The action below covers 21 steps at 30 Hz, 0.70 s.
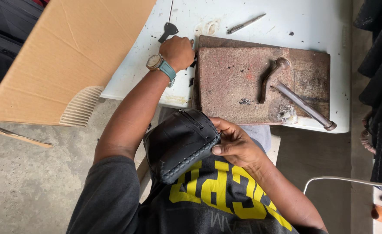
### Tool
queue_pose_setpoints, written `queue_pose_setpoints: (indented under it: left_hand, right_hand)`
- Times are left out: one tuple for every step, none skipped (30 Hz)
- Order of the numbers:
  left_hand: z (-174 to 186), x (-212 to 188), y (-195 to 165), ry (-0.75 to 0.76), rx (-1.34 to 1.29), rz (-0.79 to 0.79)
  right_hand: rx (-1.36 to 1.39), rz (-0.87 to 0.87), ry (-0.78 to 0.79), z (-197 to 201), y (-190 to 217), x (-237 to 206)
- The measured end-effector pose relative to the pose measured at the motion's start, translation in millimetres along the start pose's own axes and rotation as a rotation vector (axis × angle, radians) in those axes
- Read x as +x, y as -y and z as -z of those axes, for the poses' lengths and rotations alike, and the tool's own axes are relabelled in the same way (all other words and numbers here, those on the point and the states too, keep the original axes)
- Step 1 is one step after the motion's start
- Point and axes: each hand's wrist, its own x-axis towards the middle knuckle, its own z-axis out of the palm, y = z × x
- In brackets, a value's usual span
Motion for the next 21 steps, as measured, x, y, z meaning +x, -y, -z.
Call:
queue_pose_setpoints:
  left_hand:
    - [-2,-2,3,-0.016,-0.016,-0.007]
    - [-3,-3,5,-0.038,-0.030,-0.016]
    - [-2,-4,7,-0.063,-0.044,-0.028]
    - [-1,-6,9,-0.094,-0.060,-0.057]
    - [2,-11,13,-0.125,-0.076,-0.088]
    - [7,-16,15,-0.154,-0.093,-0.119]
    - [15,-23,17,-0.090,-0.214,-0.056]
    - [25,-33,22,-0.025,-0.333,0.006]
    - [37,-45,24,0.040,-0.450,0.068]
    - [50,-59,27,0.044,-0.649,-0.083]
    - [65,-76,31,0.053,-0.845,-0.235]
    - [82,-96,37,0.069,-1.016,-0.372]
    - [99,-119,42,0.092,-1.186,-0.513]
    - [113,-141,40,0.037,-1.240,-0.595]
    - [125,-159,34,-0.021,-1.288,-0.686]
    - [133,-171,23,-0.136,-1.184,-0.749]
    - [139,-180,11,-0.252,-1.079,-0.811]
    - [147,-190,1,-0.347,-0.899,-0.769]
    - [154,-198,-8,-0.443,-0.722,-0.721]
    - [160,-203,-15,-0.532,-0.550,-0.663]
    - [166,-203,-20,-0.524,-0.559,-0.690]
  right_hand:
    - [0.023,-0.026,-0.004,2,-1,1]
    - [0.041,-0.048,-0.004,4,-2,2]
    - [0.057,-0.067,-0.004,4,-2,3]
    - [0.017,-0.089,0.054,2,-2,4]
    - [-0.024,-0.110,0.112,-1,-1,5]
    - [-0.065,-0.132,0.169,-5,1,6]
    - [-0.060,-0.127,0.197,-11,5,6]
    - [-0.055,-0.122,0.227,-18,9,6]
    - [-0.051,-0.116,0.259,-24,15,7]
    - [0.035,-0.055,0.230,-31,22,8]
    - [0.124,0.005,0.201,-37,31,9]
    - [0.214,0.065,0.172,-43,40,11]
    - [0.223,0.129,0.176,-47,52,14]
    - [0.229,0.198,0.178,-51,65,18]
    - [0.229,0.273,0.186,-54,77,22]
    - [0.182,0.329,0.179,-57,87,27]
    - [0.134,0.385,0.173,-61,97,32]
    - [0.085,0.442,0.169,-63,106,35]
    - [0.036,0.478,0.184,-66,114,36]
    - [-0.009,0.512,0.192,-69,120,35]
    - [-0.054,0.547,0.195,-72,125,33]
